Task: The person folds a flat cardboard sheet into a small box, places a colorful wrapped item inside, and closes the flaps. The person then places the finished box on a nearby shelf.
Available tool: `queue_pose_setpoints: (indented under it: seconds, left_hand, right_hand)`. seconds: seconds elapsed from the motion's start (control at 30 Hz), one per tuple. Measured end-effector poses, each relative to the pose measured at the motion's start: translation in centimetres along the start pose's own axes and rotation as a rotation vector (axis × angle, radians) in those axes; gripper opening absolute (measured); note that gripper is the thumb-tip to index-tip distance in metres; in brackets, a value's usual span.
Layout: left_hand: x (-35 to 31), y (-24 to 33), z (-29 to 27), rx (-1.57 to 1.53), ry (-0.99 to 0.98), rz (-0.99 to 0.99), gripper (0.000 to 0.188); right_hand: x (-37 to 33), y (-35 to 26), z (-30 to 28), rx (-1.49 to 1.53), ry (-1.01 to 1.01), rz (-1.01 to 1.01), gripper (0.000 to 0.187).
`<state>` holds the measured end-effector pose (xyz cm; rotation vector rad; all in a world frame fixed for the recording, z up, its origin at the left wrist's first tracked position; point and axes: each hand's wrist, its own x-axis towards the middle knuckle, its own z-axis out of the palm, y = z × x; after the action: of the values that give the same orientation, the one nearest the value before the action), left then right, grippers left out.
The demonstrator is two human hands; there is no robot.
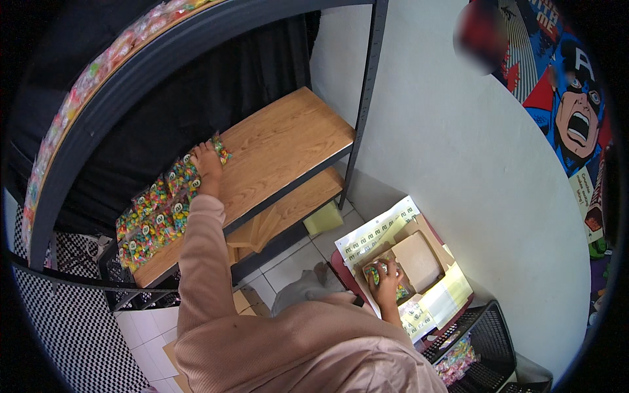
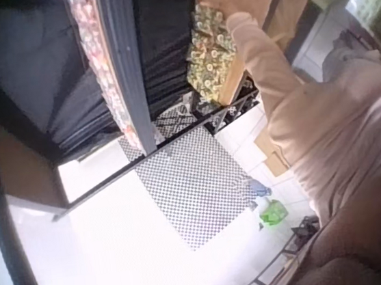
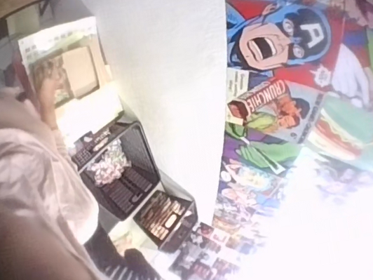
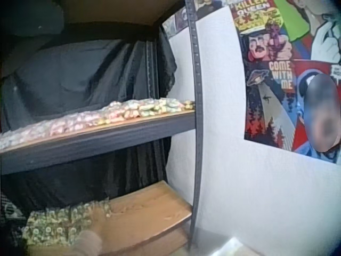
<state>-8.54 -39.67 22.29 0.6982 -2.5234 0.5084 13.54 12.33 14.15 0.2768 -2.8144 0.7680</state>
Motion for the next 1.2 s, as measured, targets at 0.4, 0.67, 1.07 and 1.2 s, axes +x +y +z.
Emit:
queue_pose_setpoints:
  seconds: [0.4, 0.67, 1.07, 1.2]
  left_hand:
    - [-17.2, 14.5, -17.4, -1.017, 0.271, 0.555, 0.036]
    - [-28.3, 21.8, -22.3, -1.645, -0.131, 0.877, 0.044]
    - [-33.1, 29.4, -18.0, -1.483, -1.363, 1.027, 0.043]
    - [-35.5, 29.3, -13.2, -1.258, -1.297, 1.095, 0.053]
  right_hand:
    - [5.6, -3.7, -3.6, 1.364, -0.129, 0.383, 0.042]
    - [3.5, -1.4, -6.5, 1.27, 0.125, 0.497, 0.049]
    - [-4.8, 4.5, -2.8, 0.813, 0.262, 0.76, 0.04]
    - [-7.5, 6.3, 2.5, 0.8, 0.169, 0.99, 0.033]
